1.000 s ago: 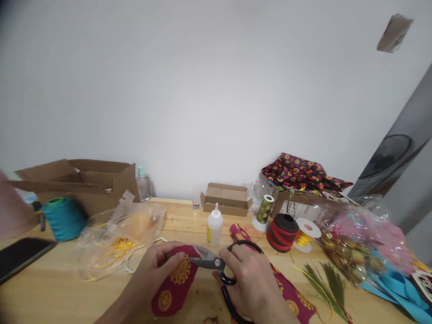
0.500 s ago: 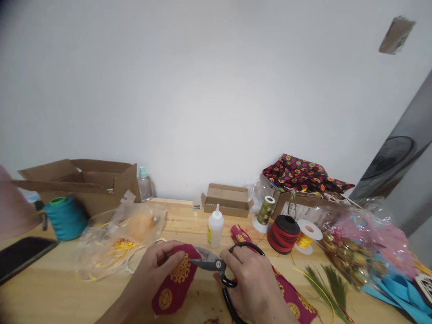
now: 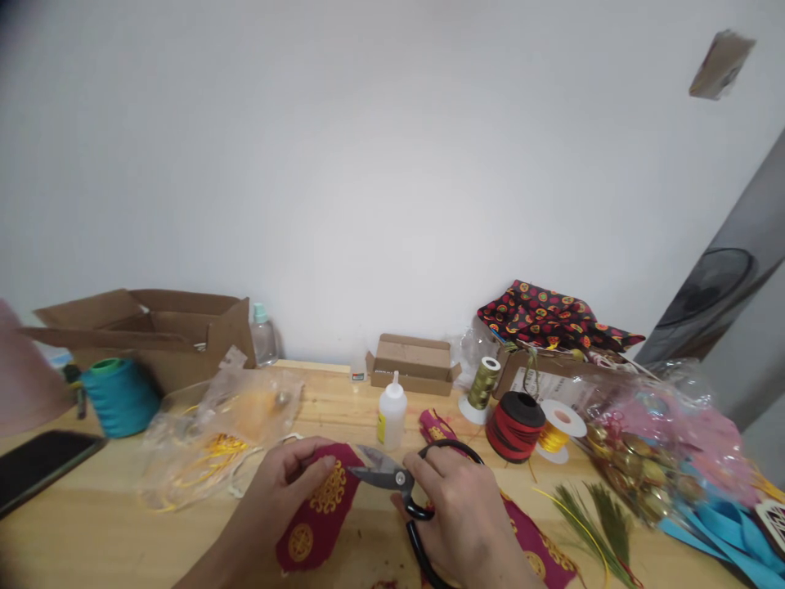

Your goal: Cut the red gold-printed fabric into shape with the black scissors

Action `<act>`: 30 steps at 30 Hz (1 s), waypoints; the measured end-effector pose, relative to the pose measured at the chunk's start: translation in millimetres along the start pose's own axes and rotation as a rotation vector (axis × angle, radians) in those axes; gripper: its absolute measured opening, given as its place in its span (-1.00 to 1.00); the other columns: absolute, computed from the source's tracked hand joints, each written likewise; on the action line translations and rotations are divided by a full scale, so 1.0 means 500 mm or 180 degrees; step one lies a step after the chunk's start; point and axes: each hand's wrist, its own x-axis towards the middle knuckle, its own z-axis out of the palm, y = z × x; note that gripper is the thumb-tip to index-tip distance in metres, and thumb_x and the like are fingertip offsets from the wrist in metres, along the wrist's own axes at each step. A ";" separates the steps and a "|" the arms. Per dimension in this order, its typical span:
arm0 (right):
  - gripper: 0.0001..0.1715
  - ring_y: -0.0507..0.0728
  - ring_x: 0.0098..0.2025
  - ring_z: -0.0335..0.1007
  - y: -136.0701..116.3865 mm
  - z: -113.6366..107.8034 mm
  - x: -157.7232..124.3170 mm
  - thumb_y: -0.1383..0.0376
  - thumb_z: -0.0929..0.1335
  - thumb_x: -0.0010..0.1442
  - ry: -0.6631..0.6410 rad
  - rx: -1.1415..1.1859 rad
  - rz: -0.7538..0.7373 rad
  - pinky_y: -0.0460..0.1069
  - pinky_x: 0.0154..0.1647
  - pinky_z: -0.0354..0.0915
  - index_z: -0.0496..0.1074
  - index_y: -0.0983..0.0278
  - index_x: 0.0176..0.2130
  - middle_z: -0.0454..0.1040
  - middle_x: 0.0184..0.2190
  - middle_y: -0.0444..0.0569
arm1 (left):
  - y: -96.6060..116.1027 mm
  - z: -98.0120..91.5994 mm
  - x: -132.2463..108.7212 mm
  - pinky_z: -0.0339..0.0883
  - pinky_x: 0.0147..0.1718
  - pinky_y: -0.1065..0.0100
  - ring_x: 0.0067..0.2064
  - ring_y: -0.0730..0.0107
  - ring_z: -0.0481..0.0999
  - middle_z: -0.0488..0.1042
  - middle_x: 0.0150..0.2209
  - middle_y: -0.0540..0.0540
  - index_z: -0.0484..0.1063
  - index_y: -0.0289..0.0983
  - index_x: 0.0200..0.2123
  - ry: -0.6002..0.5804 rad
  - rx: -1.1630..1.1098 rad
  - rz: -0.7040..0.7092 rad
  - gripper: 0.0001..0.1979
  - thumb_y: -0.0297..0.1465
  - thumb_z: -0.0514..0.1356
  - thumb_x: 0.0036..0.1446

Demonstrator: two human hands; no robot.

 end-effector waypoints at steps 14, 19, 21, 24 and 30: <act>-0.84 0.07 -0.55 0.29 -0.009 -0.001 -0.002 0.35 0.33 -0.04 0.0016 -0.0031 -0.0021 -0.07 -0.59 0.01 0.42 0.22 -0.34 0.41 -0.57 -0.11 | -0.004 0.002 0.000 0.27 -0.49 0.43 -0.44 0.35 0.46 0.58 -0.46 -0.10 0.51 -0.35 -0.41 -0.0027 0.0081 -0.0010 -0.80 -0.35 0.14 -0.03; -0.82 0.08 -0.54 0.29 -0.006 0.004 -0.005 0.35 0.33 -0.02 -0.0052 -0.0021 -0.0009 -0.06 -0.58 0.02 0.42 0.22 -0.31 0.41 -0.55 -0.11 | -0.011 0.003 0.002 0.25 -0.51 0.42 -0.45 0.34 0.46 0.58 -0.46 -0.12 0.51 -0.37 -0.37 -0.0119 0.0021 -0.0082 -0.77 -0.36 0.14 -0.03; -0.82 0.09 -0.54 0.29 -0.005 0.005 -0.006 0.35 0.33 -0.02 -0.0029 -0.0020 -0.0006 -0.06 -0.58 0.01 0.42 0.21 -0.32 0.40 -0.56 -0.11 | -0.012 0.004 0.004 0.24 -0.52 0.42 -0.46 0.34 0.45 0.58 -0.46 -0.13 0.51 -0.39 -0.36 -0.0147 -0.0021 -0.0146 -0.76 -0.35 0.14 -0.04; -0.81 0.09 -0.54 0.29 -0.006 0.006 -0.006 0.35 0.33 -0.02 -0.0075 -0.0009 0.0012 -0.06 -0.58 0.01 0.42 0.21 -0.31 0.40 -0.56 -0.12 | -0.011 0.006 0.003 0.23 -0.53 0.43 -0.47 0.36 0.45 0.58 -0.46 -0.13 0.51 -0.40 -0.35 -0.0194 -0.0059 -0.0158 -0.75 -0.36 0.15 -0.05; -0.84 0.08 -0.55 0.28 -0.012 0.001 -0.002 0.36 0.34 -0.04 -0.0046 -0.0030 -0.0004 -0.07 -0.59 0.01 0.42 0.23 -0.34 0.40 -0.57 -0.11 | -0.009 0.011 -0.002 0.23 -0.52 0.43 -0.46 0.35 0.45 0.58 -0.46 -0.13 0.51 -0.39 -0.35 -0.0259 -0.0137 -0.0206 -0.75 -0.35 0.14 -0.04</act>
